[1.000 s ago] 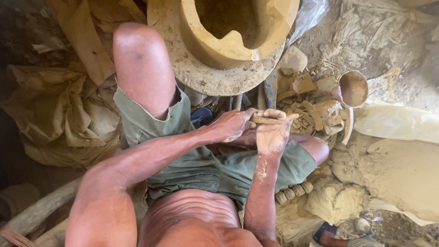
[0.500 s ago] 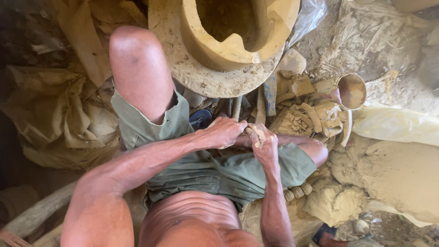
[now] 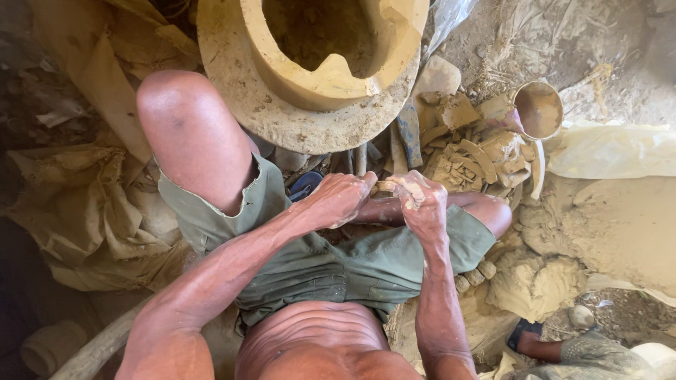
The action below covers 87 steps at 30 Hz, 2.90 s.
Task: The person shapes and carves details into a large clay vessel using their hands and a small wooden tool while sitting on the ground.
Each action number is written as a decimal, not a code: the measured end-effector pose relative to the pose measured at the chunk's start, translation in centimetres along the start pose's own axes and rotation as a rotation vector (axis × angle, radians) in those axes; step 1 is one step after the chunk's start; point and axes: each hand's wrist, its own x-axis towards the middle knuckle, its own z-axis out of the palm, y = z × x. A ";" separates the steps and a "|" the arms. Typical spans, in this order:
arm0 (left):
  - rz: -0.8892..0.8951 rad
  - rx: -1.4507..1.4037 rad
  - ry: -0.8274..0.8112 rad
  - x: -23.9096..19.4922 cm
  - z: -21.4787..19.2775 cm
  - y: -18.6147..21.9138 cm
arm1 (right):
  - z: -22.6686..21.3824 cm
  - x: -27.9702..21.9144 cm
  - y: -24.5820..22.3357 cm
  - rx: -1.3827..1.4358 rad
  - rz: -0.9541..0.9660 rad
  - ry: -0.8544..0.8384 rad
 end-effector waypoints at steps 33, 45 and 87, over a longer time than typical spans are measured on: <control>0.072 0.711 0.381 6.3 -15.0 -5.1 | -0.4 17.2 7.6 -0.169 0.112 0.162; -0.145 0.433 0.146 6.3 -14.0 -5.3 | -0.2 18.0 7.9 -0.265 -0.103 0.218; -0.105 0.442 0.262 6.8 -13.3 -4.7 | 3.3 12.9 -0.8 1.008 0.759 -0.100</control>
